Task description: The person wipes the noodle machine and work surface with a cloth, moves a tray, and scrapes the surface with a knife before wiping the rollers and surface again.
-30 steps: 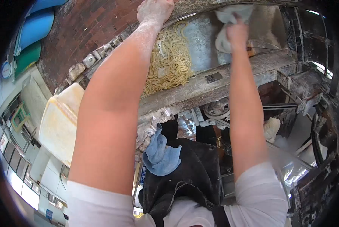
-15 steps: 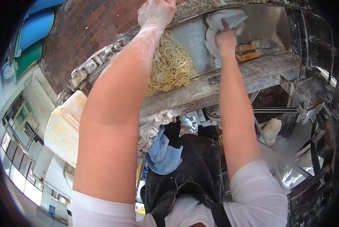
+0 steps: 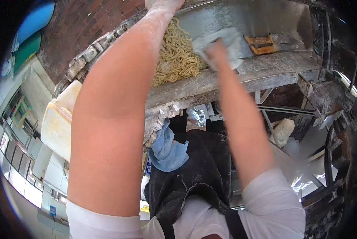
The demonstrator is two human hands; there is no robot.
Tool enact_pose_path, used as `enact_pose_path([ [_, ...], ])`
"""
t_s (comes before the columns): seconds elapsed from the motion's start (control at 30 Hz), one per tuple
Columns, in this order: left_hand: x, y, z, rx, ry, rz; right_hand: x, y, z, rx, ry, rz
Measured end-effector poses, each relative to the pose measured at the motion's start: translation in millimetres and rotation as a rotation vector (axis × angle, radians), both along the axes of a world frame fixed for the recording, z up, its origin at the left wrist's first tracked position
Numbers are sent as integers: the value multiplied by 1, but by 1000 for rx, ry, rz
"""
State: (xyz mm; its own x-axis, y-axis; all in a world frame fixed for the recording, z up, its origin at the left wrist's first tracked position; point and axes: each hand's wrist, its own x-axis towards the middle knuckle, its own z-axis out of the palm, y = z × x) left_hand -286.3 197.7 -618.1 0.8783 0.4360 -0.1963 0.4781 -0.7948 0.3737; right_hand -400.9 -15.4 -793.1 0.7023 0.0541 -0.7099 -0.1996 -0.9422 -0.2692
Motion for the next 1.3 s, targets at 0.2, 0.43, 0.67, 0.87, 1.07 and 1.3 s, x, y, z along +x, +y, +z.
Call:
enact_pose_path([
  [0.2,2,-1,-5,6,-30,12,-50,40,45,270,13,-259],
  [0.43,2,2,-5,12,-13,0,130,-61,52,194,-281,-189],
  [0.67,2,-8,8,-30,-23,36,-10,90,53,521,-66,160],
  [0.87,-2,-4,-1,-46,10,10,113,-45,73,215,-338,-133],
  [1.07,-6,-5,-5,-1,-116,-6,0,51,111,640,186,210],
  [1.3,-28,5,-19,-97,-285,-194,-1,-187,248,-387,-675,93],
])
